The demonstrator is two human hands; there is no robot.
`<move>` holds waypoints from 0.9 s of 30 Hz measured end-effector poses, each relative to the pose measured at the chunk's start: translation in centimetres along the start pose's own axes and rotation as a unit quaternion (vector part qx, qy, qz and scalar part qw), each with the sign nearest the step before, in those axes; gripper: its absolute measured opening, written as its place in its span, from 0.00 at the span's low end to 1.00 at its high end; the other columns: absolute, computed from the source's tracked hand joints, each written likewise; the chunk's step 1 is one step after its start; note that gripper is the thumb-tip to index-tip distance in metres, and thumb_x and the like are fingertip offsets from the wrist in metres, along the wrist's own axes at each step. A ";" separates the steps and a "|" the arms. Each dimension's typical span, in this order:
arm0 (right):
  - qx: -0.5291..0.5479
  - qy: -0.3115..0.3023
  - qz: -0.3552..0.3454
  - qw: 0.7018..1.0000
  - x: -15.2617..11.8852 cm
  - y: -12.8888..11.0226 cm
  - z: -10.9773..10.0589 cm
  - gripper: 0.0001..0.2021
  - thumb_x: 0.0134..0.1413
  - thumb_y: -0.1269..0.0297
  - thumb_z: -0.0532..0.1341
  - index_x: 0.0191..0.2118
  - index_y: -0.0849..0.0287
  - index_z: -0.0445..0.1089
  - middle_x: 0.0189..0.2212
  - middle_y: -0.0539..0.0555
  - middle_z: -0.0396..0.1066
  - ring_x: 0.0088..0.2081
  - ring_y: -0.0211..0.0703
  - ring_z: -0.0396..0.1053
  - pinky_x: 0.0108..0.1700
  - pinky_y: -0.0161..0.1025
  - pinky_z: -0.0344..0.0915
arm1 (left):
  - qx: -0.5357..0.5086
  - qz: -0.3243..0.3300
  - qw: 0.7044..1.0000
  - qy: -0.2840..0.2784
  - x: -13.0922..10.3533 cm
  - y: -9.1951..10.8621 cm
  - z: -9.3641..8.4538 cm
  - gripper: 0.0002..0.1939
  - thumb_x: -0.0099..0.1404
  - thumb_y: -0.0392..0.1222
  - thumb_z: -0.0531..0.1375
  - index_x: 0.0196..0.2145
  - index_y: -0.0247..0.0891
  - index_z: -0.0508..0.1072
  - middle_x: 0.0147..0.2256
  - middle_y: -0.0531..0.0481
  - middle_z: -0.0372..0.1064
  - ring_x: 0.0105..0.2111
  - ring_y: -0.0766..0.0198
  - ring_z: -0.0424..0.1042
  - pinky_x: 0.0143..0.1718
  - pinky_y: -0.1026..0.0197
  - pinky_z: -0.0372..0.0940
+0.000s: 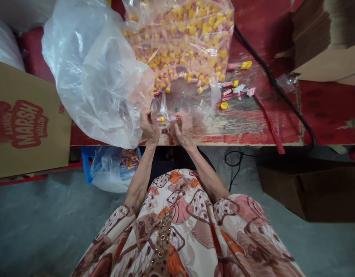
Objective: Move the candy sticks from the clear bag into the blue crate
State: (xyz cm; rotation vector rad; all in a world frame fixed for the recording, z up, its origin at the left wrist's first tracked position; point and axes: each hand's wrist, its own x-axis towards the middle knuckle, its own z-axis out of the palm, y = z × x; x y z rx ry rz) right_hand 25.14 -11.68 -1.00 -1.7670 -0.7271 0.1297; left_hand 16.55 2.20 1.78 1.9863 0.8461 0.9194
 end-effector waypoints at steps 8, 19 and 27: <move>-0.035 -0.002 0.026 0.999 1.2 0.3 -0.5 0.16 0.77 0.51 0.59 0.57 0.51 0.77 0.54 0.61 0.79 0.58 0.59 0.73 0.69 0.65 0.68 | 0.069 0.057 0.995 -0.036 0.0 -0.1 0.6 0.20 0.81 0.62 0.59 0.53 0.44 0.76 0.49 0.41 0.78 0.51 0.51 0.80 0.59 0.48 0.74; -0.057 0.011 0.002 0.998 2.6 1.0 -2.0 0.15 0.80 0.51 0.55 0.55 0.52 0.76 0.56 0.62 0.76 0.60 0.58 0.71 0.69 0.60 0.68 | 0.041 0.119 0.979 -0.159 1.4 0.8 3.2 0.14 0.81 0.54 0.62 0.54 0.44 0.74 0.52 0.40 0.76 0.43 0.53 0.78 0.52 0.47 0.76; -0.079 -0.029 0.033 0.996 2.0 2.0 -2.0 0.13 0.78 0.51 0.60 0.53 0.52 0.76 0.52 0.61 0.78 0.57 0.60 0.72 0.67 0.63 0.67 | 0.011 0.089 0.981 -0.175 1.0 -0.3 3.4 0.20 0.79 0.62 0.63 0.53 0.44 0.75 0.49 0.39 0.79 0.47 0.49 0.79 0.58 0.40 0.75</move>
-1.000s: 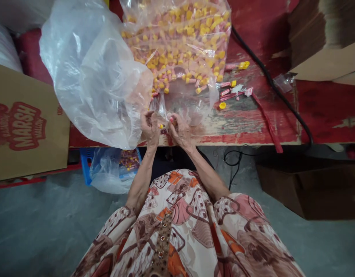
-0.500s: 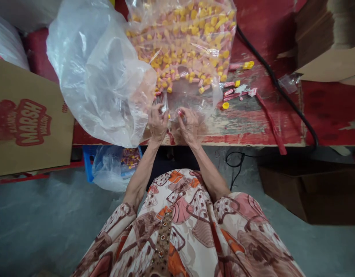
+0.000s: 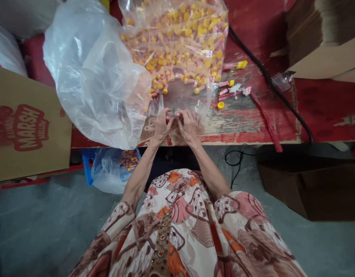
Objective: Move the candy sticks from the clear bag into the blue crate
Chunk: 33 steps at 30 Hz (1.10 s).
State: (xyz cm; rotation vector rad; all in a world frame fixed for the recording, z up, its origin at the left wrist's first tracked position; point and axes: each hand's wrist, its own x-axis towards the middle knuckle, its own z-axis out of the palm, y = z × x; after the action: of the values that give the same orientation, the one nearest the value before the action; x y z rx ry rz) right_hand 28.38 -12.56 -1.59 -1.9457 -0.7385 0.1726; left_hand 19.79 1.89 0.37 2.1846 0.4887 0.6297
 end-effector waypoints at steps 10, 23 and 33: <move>0.007 0.022 -0.013 1.000 -0.2 0.3 0.0 0.13 0.79 0.55 0.57 0.57 0.51 0.76 0.55 0.61 0.76 0.60 0.58 0.72 0.67 0.60 0.70 | -0.022 -0.002 0.999 0.027 -0.9 0.0 1.0 0.14 0.77 0.48 0.65 0.57 0.46 0.74 0.57 0.40 0.78 0.57 0.47 0.79 0.66 0.40 0.72; -0.037 0.054 -0.018 0.998 -0.6 0.8 -0.8 0.18 0.80 0.48 0.54 0.54 0.53 0.75 0.52 0.62 0.72 0.50 0.54 0.74 0.54 0.54 0.74 | 0.116 -0.023 0.992 -0.031 -1.5 3.6 1.5 0.13 0.76 0.31 0.60 0.53 0.44 0.75 0.56 0.42 0.80 0.57 0.53 0.82 0.64 0.49 0.75; -0.095 0.071 0.038 0.992 -0.3 0.1 -1.4 0.11 0.78 0.57 0.55 0.48 0.57 0.70 0.47 0.57 0.68 0.43 0.47 0.69 0.50 0.48 0.72 | 0.145 -0.062 0.978 -0.133 -1.1 5.1 0.9 0.24 0.82 0.33 0.49 0.70 0.34 0.69 0.65 0.38 0.74 0.68 0.54 0.72 0.71 0.48 0.68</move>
State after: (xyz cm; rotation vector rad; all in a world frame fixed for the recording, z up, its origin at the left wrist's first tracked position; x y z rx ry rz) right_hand 28.79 -13.79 -1.11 -2.1433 -0.6055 0.0084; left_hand 20.15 -2.31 3.52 2.4439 0.5972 0.2010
